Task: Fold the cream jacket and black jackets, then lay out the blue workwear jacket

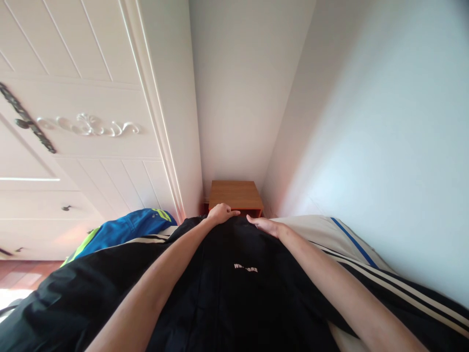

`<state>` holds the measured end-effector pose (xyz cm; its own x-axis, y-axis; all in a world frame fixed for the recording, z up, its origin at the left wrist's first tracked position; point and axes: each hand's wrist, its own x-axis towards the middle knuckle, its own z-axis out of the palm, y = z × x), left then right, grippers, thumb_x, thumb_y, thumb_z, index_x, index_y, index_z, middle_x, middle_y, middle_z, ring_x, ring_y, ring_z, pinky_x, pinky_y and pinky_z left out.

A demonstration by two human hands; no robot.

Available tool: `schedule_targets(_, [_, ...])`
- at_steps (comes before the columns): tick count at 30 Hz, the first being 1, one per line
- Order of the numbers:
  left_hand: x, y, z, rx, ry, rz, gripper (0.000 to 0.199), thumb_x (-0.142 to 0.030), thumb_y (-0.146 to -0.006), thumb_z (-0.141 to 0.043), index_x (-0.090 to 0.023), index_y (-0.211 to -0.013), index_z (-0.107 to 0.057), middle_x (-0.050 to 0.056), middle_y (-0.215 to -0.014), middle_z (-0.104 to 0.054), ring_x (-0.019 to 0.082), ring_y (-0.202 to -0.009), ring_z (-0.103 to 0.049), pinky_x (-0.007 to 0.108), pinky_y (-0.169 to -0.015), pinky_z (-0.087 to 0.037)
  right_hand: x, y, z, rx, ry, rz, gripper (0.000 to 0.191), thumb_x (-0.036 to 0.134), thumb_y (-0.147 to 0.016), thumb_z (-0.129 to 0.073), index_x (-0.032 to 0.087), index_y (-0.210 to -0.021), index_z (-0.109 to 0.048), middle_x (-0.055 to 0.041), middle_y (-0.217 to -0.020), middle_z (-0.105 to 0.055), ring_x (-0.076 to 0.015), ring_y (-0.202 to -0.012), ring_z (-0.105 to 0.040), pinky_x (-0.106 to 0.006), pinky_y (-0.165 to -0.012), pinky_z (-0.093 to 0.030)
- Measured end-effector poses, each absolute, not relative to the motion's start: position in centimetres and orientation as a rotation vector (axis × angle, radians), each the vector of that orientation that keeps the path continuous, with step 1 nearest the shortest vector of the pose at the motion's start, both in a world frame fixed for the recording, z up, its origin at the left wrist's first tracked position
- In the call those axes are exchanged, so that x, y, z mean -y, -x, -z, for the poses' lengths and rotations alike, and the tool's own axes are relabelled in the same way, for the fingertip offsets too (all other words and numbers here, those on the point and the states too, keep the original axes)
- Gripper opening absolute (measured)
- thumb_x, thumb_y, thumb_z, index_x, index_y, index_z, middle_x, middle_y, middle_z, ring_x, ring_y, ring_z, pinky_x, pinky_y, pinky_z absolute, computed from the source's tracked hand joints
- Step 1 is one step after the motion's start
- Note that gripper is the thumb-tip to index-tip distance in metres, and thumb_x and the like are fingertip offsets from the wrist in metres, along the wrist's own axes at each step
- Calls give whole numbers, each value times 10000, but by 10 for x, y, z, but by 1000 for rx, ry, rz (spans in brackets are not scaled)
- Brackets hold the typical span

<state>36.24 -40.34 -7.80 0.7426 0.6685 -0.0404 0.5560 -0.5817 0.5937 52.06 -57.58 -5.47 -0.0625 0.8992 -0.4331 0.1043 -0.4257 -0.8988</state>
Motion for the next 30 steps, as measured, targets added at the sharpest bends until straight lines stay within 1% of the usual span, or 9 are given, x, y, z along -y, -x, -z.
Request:
schedule_targets(2, [410,-363,79,-1022,-2364,-348,616,-747,-835,-483,-194,-609,-635,58,-677,-643,209,-671,-590,292,-598,-349,578,-519,50,982,1462,-1823,676,715,-944,-340,150,-892,-708,-95,-883,-741,-260,-969,-690,-378,-878,-540])
schedule_targets(4, [417,-362,79,-1099,-2368,-399,625,-720,-887,-419,-196,-643,-657,75,-715,-672,224,-705,-620,296,-610,-367,577,-518,49,857,1455,-2023,641,694,-945,-385,143,-987,-710,-85,-929,-745,-243,-1007,-681,-353,-904,-530])
schedule_targets(7, [424,-362,78,-1158,-2383,-417,598,-673,-919,-417,-200,-667,-684,91,-759,-707,242,-757,-660,297,-648,-407,571,-519,56,801,1573,-2095,571,646,-910,-530,117,-1039,-704,-88,-900,-748,-239,-947,-703,-364,-902,-544])
schedule_targets(10, [426,-360,75,-1191,-2412,-418,571,-633,-941,-416,-201,-709,-708,113,-813,-729,266,-820,-684,312,-710,-442,565,-524,63,805,1617,-2084,550,638,-838,-645,117,-999,-713,-97,-891,-752,-230,-895,-720,-356,-907,-551])
schedule_targets(15, [421,-336,55,-1200,-2463,-479,580,-537,-1021,-236,-198,-914,-695,116,-954,-728,254,-965,-672,321,-828,-451,570,-540,67,929,1697,-1715,379,473,-730,-807,148,-903,-715,-95,-907,-758,-221,-787,-720,-333,-794,-576])
schedule_targets(20, [415,-259,40,-1275,-2471,-431,449,-471,-1013,-287,-183,-1094,-622,137,-1156,-680,272,-1163,-598,350,-943,-425,573,-550,70,1021,1800,-1385,370,475,-685,-827,166,-673,-625,1,-621,-657,-131,-556,-583,-247,-591,-476])
schedule_targets(24, [412,-188,43,-1387,-2399,-166,456,-468,-960,-369,-111,-1020,-646,184,-1039,-714,307,-1002,-674,359,-824,-487,563,-550,74,1083,1894,-1194,410,497,-643,-839,170,-624,-592,18,-582,-625,-118,-554,-538,-238,-569,-407])
schedule_targets(27, [413,-158,43,-1367,-2383,-21,439,-532,-881,-498,-145,-994,-675,124,-1000,-744,270,-921,-703,301,-753,-507,558,-545,75,1119,2008,-1084,384,472,-623,-847,166,-621,-615,3,-594,-641,-139,-595,-562,-248,-595,-409])
schedule_targets(30, [414,-149,39,-1325,-2444,19,440,-566,-824,-570,-177,-986,-696,99,-1002,-750,265,-940,-696,296,-775,-499,559,-539,73,1164,2136,-946,318,428,-664,-822,168,-641,-642,-6,-621,-662,-155,-638,-595,-251,-622,-421])
